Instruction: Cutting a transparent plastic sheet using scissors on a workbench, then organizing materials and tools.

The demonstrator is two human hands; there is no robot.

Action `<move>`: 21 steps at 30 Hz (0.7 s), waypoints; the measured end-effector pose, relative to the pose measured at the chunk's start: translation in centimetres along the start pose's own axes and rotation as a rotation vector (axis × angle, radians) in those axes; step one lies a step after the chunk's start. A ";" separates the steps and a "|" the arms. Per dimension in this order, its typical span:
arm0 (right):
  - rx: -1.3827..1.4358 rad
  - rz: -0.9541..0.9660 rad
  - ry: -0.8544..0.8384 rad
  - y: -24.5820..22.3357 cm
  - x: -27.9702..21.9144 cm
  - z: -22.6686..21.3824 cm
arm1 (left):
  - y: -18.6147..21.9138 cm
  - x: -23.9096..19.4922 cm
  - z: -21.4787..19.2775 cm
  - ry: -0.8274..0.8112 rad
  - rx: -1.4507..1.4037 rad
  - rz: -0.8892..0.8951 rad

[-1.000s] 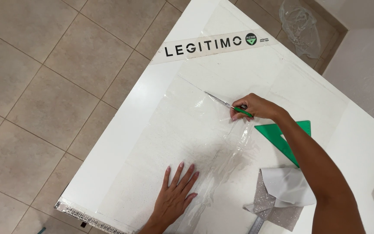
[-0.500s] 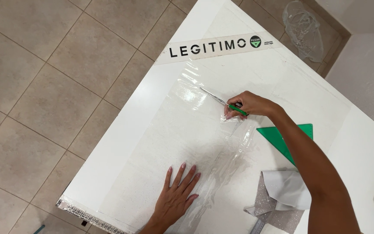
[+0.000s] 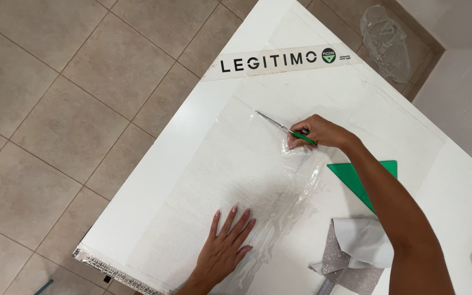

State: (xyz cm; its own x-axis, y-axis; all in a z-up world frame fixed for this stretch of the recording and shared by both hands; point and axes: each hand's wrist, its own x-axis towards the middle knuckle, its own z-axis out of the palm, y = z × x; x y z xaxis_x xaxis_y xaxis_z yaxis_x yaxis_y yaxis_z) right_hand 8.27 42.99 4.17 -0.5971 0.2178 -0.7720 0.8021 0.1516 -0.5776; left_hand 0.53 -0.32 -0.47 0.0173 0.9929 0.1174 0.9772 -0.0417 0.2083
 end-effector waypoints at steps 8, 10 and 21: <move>-0.006 0.005 -0.022 -2.1 1.0 0.1 | 0.0 0.0 0.0 -0.001 0.009 -0.002; -0.006 0.018 -0.022 -3.0 1.1 0.1 | -0.1 0.0 0.1 0.005 0.001 -0.001; -0.020 0.019 0.011 -2.4 2.1 0.3 | 0.0 0.0 0.0 0.003 -0.006 -0.001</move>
State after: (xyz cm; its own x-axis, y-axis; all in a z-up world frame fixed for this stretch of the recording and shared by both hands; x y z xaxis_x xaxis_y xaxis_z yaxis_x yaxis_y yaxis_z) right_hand 5.14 42.82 3.86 -0.5813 0.2310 -0.7802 0.8137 0.1667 -0.5569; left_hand 0.49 -0.29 -0.50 0.0156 0.9927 0.1196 0.9759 -0.0411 0.2142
